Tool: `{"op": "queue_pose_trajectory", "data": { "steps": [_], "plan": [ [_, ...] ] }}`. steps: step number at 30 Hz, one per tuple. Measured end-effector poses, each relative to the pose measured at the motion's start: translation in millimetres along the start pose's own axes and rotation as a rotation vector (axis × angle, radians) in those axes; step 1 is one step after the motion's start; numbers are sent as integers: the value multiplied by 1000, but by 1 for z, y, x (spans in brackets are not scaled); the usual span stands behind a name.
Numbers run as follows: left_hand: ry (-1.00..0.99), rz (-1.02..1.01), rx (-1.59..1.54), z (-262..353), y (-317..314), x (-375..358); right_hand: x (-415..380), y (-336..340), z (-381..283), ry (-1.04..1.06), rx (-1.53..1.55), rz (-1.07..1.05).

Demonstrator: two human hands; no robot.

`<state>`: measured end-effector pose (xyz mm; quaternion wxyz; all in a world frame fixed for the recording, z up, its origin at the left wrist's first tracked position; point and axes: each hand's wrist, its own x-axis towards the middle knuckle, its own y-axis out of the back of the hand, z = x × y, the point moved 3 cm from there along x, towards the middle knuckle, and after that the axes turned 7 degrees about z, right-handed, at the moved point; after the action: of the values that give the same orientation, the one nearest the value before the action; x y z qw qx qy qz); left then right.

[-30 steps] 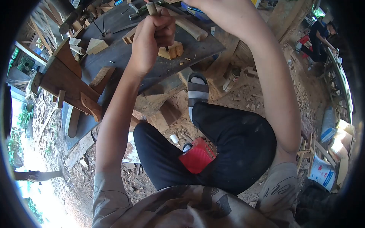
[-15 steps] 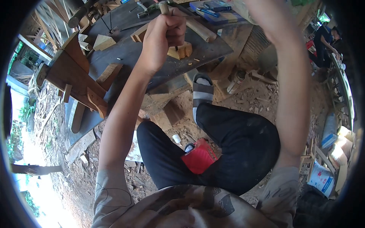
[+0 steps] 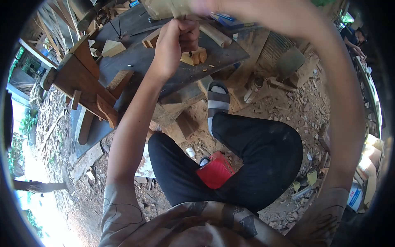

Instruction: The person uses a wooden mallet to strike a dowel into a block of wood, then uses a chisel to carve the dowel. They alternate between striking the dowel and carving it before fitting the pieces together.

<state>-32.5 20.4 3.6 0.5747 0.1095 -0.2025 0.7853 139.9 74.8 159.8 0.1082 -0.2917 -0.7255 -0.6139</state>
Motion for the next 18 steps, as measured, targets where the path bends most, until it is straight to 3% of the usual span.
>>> {"op": "queue_pose_trajectory", "data": {
  "steps": [1,5,6,7,9,10,15,16,18],
  "plan": [
    [-6,9,14,0,-1,1,0,0,4,68,-187,-123],
    [4,20,9,0,-4,-1,-1,25,-9,146,355,344],
    [10,15,-2,0,-4,-1,0,17,-1,161,600,369],
    [16,8,-9,1,-3,-1,3,3,13,86,519,365],
    [6,10,-17,3,-3,-2,2,-9,17,65,-199,-78],
    [2,11,-25,4,-3,-2,3,-3,9,63,-338,-169],
    [7,-6,-16,0,-2,-1,4,6,8,45,398,402],
    [5,-5,-28,1,-2,-1,8,-15,22,51,437,427],
    [-2,10,-53,4,-4,-4,3,-12,29,119,-19,123]
  ]
}}
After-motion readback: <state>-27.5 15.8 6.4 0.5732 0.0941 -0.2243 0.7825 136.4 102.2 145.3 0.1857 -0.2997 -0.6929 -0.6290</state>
